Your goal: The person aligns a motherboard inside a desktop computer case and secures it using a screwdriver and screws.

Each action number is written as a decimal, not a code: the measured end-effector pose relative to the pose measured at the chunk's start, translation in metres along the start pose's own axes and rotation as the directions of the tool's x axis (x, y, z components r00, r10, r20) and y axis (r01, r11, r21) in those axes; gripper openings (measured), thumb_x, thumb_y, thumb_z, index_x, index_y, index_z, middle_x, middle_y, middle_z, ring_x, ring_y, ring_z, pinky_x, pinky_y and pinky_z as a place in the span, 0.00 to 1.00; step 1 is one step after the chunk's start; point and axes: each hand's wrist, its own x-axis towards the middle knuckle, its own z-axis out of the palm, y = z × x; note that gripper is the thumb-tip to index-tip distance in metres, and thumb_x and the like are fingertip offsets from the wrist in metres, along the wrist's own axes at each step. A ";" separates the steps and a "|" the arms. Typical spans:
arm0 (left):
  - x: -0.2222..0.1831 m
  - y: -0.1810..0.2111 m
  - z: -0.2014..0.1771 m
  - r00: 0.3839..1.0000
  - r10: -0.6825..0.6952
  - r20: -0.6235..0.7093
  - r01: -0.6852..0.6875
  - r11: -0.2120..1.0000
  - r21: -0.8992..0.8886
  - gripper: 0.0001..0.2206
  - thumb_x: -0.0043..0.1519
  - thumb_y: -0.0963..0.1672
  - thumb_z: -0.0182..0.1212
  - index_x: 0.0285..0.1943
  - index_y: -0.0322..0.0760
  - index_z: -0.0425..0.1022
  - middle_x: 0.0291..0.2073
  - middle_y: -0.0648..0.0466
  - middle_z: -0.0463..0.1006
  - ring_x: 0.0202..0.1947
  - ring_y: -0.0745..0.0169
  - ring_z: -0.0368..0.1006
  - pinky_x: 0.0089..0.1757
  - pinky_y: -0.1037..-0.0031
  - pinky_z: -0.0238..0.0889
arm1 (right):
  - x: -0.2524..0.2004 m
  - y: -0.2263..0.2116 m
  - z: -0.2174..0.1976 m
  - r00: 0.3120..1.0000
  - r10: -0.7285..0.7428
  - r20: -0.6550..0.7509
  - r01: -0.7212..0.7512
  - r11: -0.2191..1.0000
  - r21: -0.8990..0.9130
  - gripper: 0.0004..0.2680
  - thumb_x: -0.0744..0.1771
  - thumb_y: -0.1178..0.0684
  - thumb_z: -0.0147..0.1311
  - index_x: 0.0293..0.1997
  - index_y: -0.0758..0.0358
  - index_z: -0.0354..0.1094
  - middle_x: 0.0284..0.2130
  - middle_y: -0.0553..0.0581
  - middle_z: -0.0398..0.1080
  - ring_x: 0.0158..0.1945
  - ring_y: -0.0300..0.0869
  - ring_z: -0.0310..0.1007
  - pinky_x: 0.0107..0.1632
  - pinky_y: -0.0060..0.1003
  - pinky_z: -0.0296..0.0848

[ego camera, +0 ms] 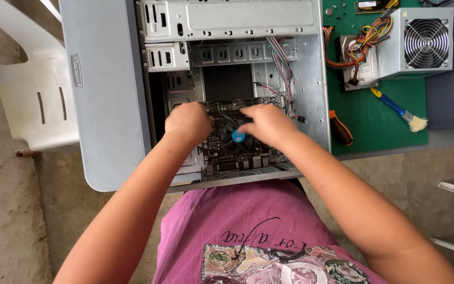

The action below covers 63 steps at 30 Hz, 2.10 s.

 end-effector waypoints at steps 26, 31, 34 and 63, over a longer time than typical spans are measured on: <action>0.006 -0.001 0.055 0.992 0.069 0.108 -0.059 0.994 -0.094 0.12 0.56 0.45 0.50 0.22 0.35 0.73 0.15 0.52 0.71 0.21 0.58 0.73 0.24 0.71 0.67 | 0.018 0.055 0.017 0.953 0.270 0.138 -0.295 0.931 0.214 0.11 0.66 0.56 0.46 0.53 0.61 0.67 0.40 0.57 0.73 0.45 0.47 0.73 0.48 0.41 0.70; 0.018 -0.007 0.066 0.991 0.093 0.098 -0.082 0.990 -0.112 0.12 0.56 0.44 0.50 0.21 0.36 0.72 0.14 0.54 0.70 0.19 0.60 0.72 0.22 0.73 0.66 | 0.022 0.044 0.015 0.959 0.262 0.104 -0.276 0.949 0.152 0.10 0.65 0.51 0.48 0.47 0.59 0.70 0.37 0.56 0.74 0.45 0.49 0.72 0.46 0.42 0.70; 0.036 -0.012 0.082 0.984 0.180 0.015 -0.181 0.981 0.069 0.11 0.57 0.45 0.52 0.21 0.39 0.70 0.12 0.56 0.68 0.14 0.64 0.69 0.20 0.76 0.66 | 0.035 0.054 0.023 0.968 0.234 0.093 -0.243 0.965 0.096 0.08 0.65 0.51 0.49 0.42 0.57 0.73 0.33 0.54 0.75 0.42 0.48 0.73 0.44 0.41 0.71; 0.039 -0.004 0.035 0.977 -0.073 0.200 0.152 0.897 -0.416 0.10 0.50 0.44 0.64 0.38 0.37 0.80 0.30 0.48 0.80 0.38 0.51 0.76 0.36 0.64 0.70 | 0.064 0.091 0.035 0.997 -0.029 0.067 0.039 0.986 -0.164 0.07 0.61 0.42 0.57 0.30 0.50 0.74 0.31 0.51 0.65 0.42 0.50 0.66 0.44 0.45 0.68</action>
